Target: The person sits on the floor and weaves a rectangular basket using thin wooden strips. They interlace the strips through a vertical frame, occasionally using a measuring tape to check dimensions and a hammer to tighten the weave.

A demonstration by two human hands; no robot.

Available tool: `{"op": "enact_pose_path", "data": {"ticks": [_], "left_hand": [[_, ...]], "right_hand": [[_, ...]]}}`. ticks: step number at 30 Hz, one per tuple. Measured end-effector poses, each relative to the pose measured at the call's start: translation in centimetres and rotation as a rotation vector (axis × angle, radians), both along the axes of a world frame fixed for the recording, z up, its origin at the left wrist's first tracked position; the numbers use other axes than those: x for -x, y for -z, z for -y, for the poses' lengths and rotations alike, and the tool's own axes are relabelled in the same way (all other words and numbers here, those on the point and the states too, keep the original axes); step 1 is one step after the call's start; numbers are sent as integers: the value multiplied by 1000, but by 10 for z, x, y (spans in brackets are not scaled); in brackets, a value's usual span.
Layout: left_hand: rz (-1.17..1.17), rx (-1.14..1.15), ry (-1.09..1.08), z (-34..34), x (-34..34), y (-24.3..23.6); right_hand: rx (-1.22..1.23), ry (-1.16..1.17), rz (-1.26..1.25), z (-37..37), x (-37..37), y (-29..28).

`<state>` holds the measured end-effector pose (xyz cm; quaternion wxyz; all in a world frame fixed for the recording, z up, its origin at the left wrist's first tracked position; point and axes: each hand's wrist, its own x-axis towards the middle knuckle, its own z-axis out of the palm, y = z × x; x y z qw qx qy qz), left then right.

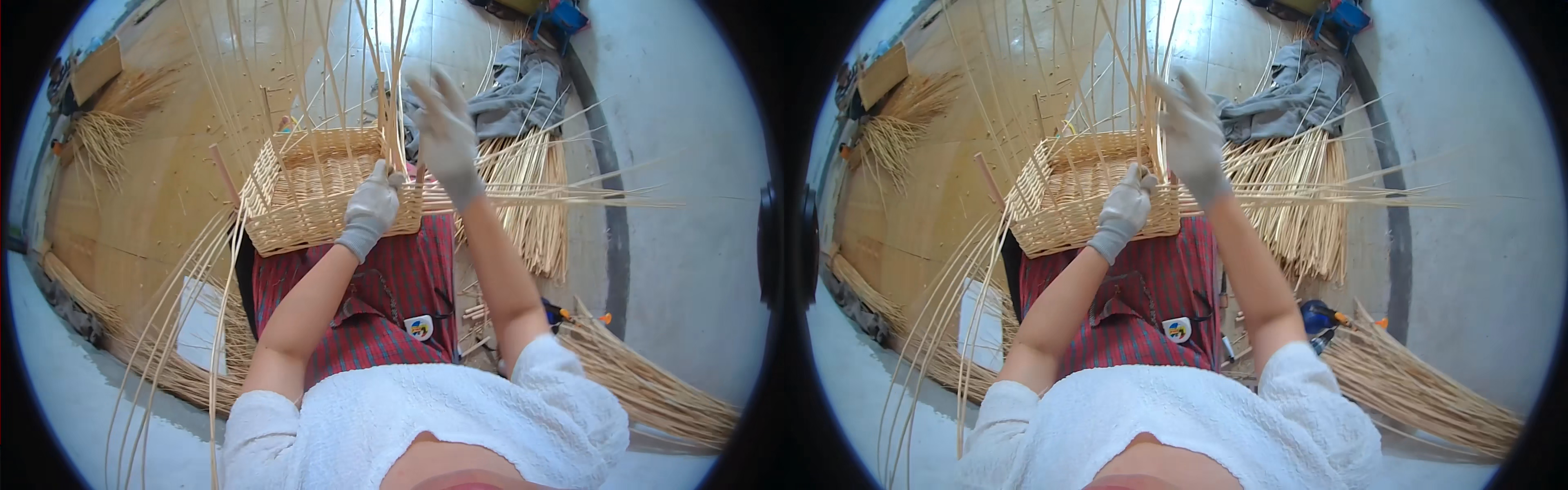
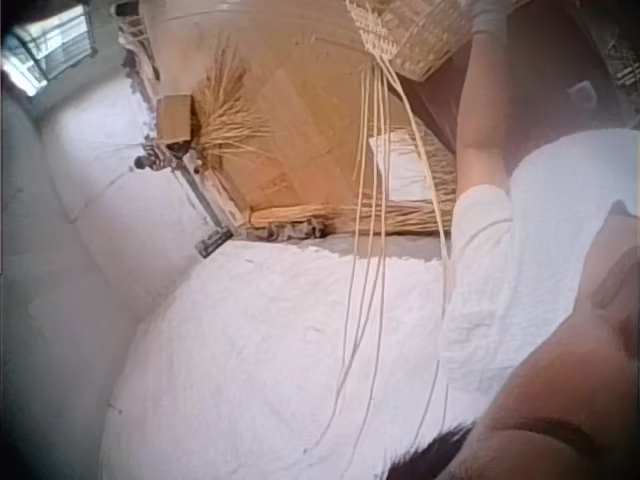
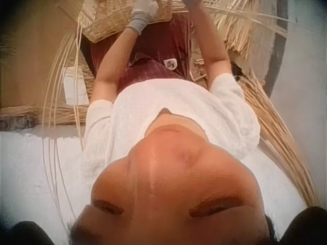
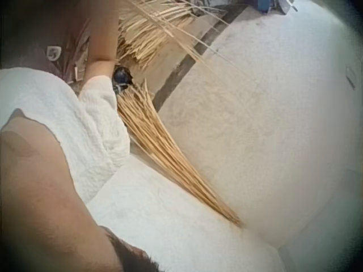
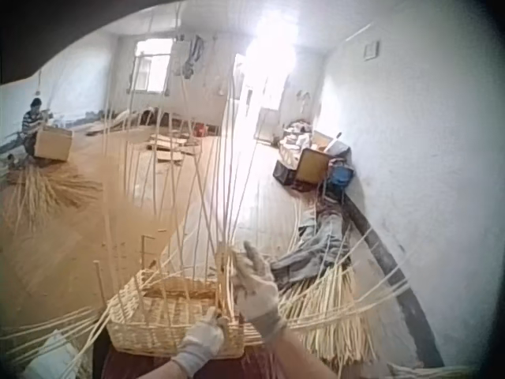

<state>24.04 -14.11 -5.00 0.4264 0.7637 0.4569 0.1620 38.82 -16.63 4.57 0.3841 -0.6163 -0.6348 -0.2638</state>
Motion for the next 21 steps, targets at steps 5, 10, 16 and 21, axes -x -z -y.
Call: {"op": "enact_pose_path", "data": {"ticks": [5, 10, 16, 21], "left_hand": [[134, 107, -64, -8, 12, 10], [373, -657, -167, 32, 24, -33], [-48, -599, 227, 21, 7, -11], [-63, -598, 246, 27, 5, -17]], "right_hand": [[-197, -591, -1235, -13, -12, -13], [-118, -177, -1280, 69, -79, 66], [-25, -277, -1204, 93, -21, 8], [111, -545, -678, 94, 114, 40]]}}
